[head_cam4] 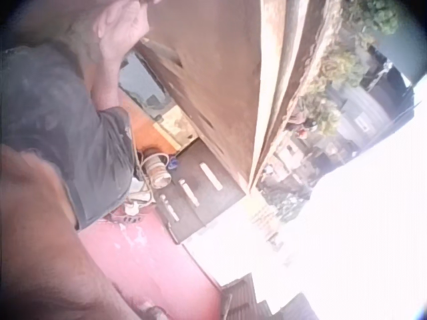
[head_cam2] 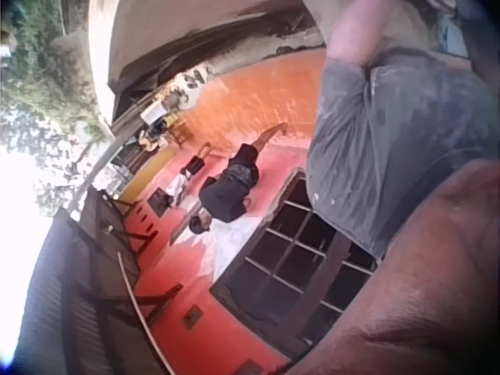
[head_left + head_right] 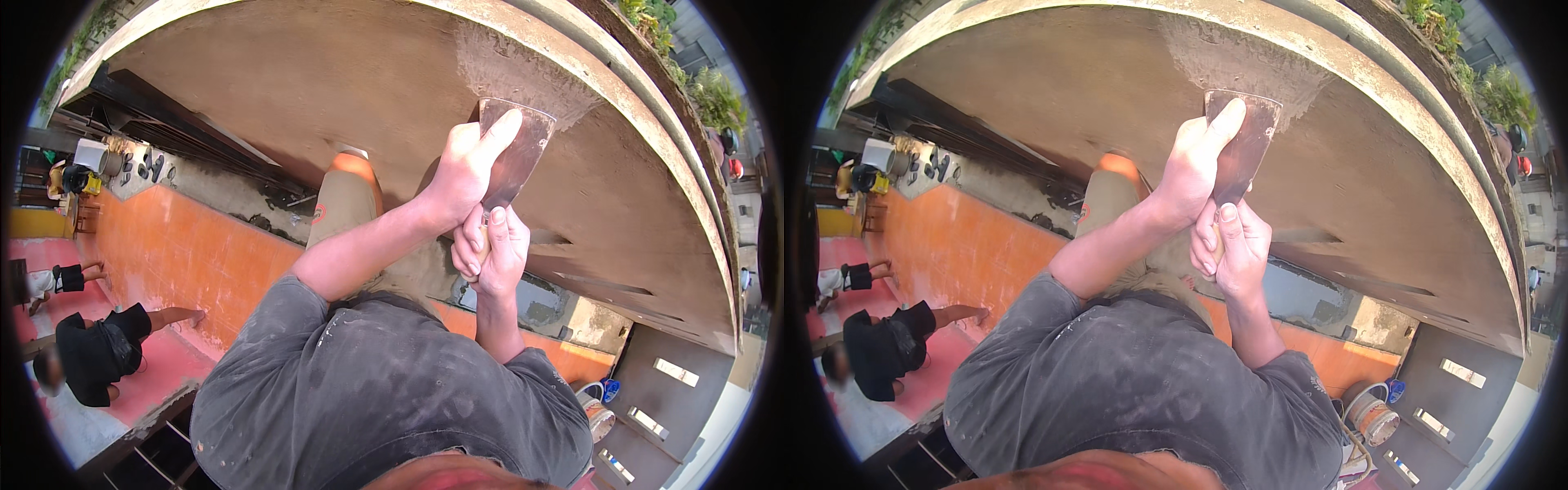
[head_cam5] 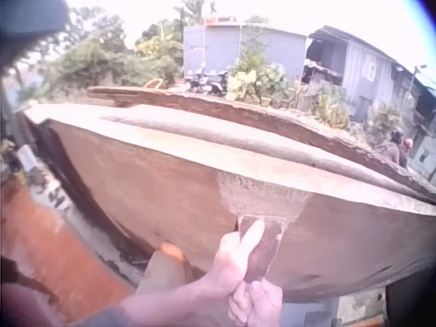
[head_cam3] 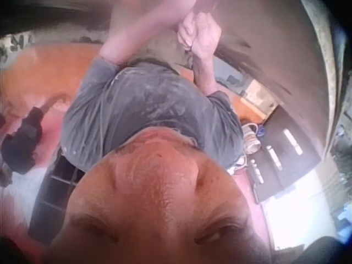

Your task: The person uses a trowel to apply and smooth plaster onto a curved wall section. They repeatedly scrape the surface to level the material and occasionally wipe excess plaster from the tool with their hand.

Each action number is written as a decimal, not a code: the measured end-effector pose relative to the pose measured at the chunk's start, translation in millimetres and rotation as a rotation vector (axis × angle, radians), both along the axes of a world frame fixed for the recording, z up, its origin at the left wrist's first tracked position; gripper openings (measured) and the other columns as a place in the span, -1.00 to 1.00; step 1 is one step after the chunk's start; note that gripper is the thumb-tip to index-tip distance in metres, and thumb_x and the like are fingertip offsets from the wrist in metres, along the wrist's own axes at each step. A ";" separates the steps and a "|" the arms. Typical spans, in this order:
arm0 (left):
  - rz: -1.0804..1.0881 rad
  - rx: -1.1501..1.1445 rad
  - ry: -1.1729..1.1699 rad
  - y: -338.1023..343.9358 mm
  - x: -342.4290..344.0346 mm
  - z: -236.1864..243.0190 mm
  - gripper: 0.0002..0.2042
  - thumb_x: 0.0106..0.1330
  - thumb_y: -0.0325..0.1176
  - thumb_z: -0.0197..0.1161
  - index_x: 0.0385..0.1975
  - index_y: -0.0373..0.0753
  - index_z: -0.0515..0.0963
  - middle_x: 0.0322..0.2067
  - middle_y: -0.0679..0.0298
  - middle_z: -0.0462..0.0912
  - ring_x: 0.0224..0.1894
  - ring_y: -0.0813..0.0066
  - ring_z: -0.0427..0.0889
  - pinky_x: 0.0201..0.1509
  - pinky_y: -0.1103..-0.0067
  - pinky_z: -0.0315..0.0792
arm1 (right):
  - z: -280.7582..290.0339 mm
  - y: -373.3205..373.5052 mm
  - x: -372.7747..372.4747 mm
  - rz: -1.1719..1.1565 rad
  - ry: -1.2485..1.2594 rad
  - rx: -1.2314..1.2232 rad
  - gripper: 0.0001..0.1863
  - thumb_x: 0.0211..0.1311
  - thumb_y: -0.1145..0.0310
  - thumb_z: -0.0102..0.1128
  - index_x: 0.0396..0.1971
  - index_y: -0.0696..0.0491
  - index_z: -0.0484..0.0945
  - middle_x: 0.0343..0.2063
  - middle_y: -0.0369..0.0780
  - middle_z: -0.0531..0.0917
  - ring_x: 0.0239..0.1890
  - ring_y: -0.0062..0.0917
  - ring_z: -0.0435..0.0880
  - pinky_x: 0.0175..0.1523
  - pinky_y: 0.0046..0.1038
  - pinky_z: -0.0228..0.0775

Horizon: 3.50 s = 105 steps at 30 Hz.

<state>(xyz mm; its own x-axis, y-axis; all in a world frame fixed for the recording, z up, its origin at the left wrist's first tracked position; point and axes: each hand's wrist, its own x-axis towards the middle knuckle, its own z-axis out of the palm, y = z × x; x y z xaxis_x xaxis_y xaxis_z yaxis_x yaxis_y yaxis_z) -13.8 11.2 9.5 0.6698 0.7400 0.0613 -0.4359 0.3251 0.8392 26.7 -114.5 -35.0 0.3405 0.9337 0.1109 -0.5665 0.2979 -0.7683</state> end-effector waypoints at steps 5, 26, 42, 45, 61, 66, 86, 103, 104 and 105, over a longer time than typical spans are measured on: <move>0.004 -0.029 0.025 -5.2 4.2 1.7 -0.60 0.54 -0.04 0.07 -0.37 -0.24 0.62 -0.57 0.34 0.60 -0.63 0.63 0.52 -0.58 0.63 0.39 | 4.3 -1.6 2.4 -0.002 -0.029 -0.005 -0.68 0.66 0.23 -0.20 -0.11 0.23 0.33 -0.63 -0.28 0.32 -0.80 -0.72 0.22 -0.77 -0.65 0.09; 0.041 0.034 -0.029 -1.7 8.8 5.2 -0.52 0.60 0.02 -0.07 -0.42 -0.22 0.57 -0.62 0.33 0.55 -0.63 0.61 0.50 -0.56 0.62 0.39 | 11.6 4.2 15.0 -0.008 -0.171 -0.036 -0.67 0.64 0.31 -0.12 -0.36 0.19 0.44 -0.61 -0.31 0.43 -0.75 -0.74 0.32 -0.68 -0.64 0.19; 0.001 -0.013 -0.019 -4.6 5.2 4.2 -0.55 0.59 0.02 -0.06 -0.35 -0.21 0.58 -0.61 0.32 0.57 -0.65 0.63 0.49 -0.60 0.65 0.37 | 15.6 2.2 4.5 -0.052 -0.196 -0.085 -0.67 0.63 0.33 -0.11 -0.39 0.19 0.44 -0.63 -0.32 0.42 -0.75 -0.75 0.33 -0.66 -0.63 0.20; -0.033 0.014 -0.016 1.0 3.1 -1.5 -0.54 0.59 0.03 -0.04 -0.37 -0.22 0.58 -0.59 0.33 0.58 -0.64 0.64 0.49 -0.60 0.66 0.37 | 8.6 5.4 6.6 -0.054 -0.186 -0.054 -0.66 0.63 0.33 -0.12 -0.42 0.18 0.42 -0.64 -0.32 0.41 -0.75 -0.75 0.32 -0.66 -0.63 0.20; -0.055 -0.042 -0.036 -10.4 6.2 4.3 -0.60 0.52 0.01 0.08 -0.33 -0.23 0.59 -0.56 0.33 0.59 -0.63 0.62 0.52 -0.58 0.63 0.41 | 8.8 -4.3 7.7 -0.067 -0.179 -0.059 -0.67 0.64 0.29 -0.16 -0.35 0.19 0.35 -0.64 -0.30 0.34 -0.82 -0.73 0.23 -0.77 -0.66 0.08; 0.008 -0.055 -0.054 -11.8 17.8 -1.4 -0.63 0.54 -0.04 0.08 -0.34 -0.21 0.60 -0.55 0.35 0.59 -0.59 0.65 0.51 -0.55 0.65 0.39 | 14.8 -6.1 13.2 -0.071 -0.115 -0.091 -0.69 0.64 0.27 -0.16 -0.33 0.16 0.31 -0.65 -0.30 0.32 -0.82 -0.73 0.23 -0.78 -0.66 0.08; 0.137 0.015 -0.062 -16.1 20.9 -2.9 -0.59 0.56 -0.02 0.07 -0.34 -0.25 0.61 -0.56 0.33 0.59 -0.61 0.63 0.50 -0.53 0.63 0.42 | 10.6 -7.3 11.3 -0.057 -0.119 -0.106 -0.66 0.64 0.28 -0.15 -0.38 0.16 0.34 -0.67 -0.32 0.31 -0.81 -0.75 0.22 -0.76 -0.66 0.10; 0.043 -0.119 0.019 -5.0 -3.1 15.8 -0.58 0.57 0.07 -0.03 -0.35 -0.15 0.53 -0.64 0.32 0.51 -0.62 0.59 0.46 -0.55 0.60 0.34 | 23.2 9.6 0.6 -0.003 -0.156 -0.071 -0.72 0.62 0.33 -0.11 -0.26 0.23 0.43 -0.64 -0.29 0.36 -0.80 -0.73 0.25 -0.76 -0.65 0.10; 0.030 -0.127 0.018 -1.3 -4.9 20.2 -0.58 0.57 0.07 -0.04 -0.34 -0.15 0.52 -0.64 0.32 0.51 -0.62 0.59 0.47 -0.55 0.60 0.34 | 28.4 12.5 -0.1 0.005 -0.163 -0.054 -0.72 0.62 0.33 -0.11 -0.26 0.23 0.43 -0.64 -0.29 0.36 -0.80 -0.73 0.25 -0.76 -0.65 0.11; 0.016 -0.151 0.026 -2.3 -7.3 19.3 -0.58 0.57 0.08 -0.04 -0.33 -0.14 0.52 -0.63 0.32 0.51 -0.61 0.59 0.47 -0.55 0.60 0.33 | 30.7 10.6 -2.0 0.013 -0.161 -0.052 -0.72 0.63 0.33 -0.11 -0.25 0.23 0.43 -0.65 -0.30 0.35 -0.80 -0.73 0.25 -0.76 -0.65 0.11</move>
<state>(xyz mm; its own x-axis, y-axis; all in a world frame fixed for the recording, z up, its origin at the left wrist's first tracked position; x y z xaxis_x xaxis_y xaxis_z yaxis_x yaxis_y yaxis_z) -21.2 8.9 28.8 0.6575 0.7503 -0.0685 -0.4211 0.4414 0.7924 24.7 -103.9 -4.3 0.3104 0.9436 0.1148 -0.4381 0.2492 -0.8637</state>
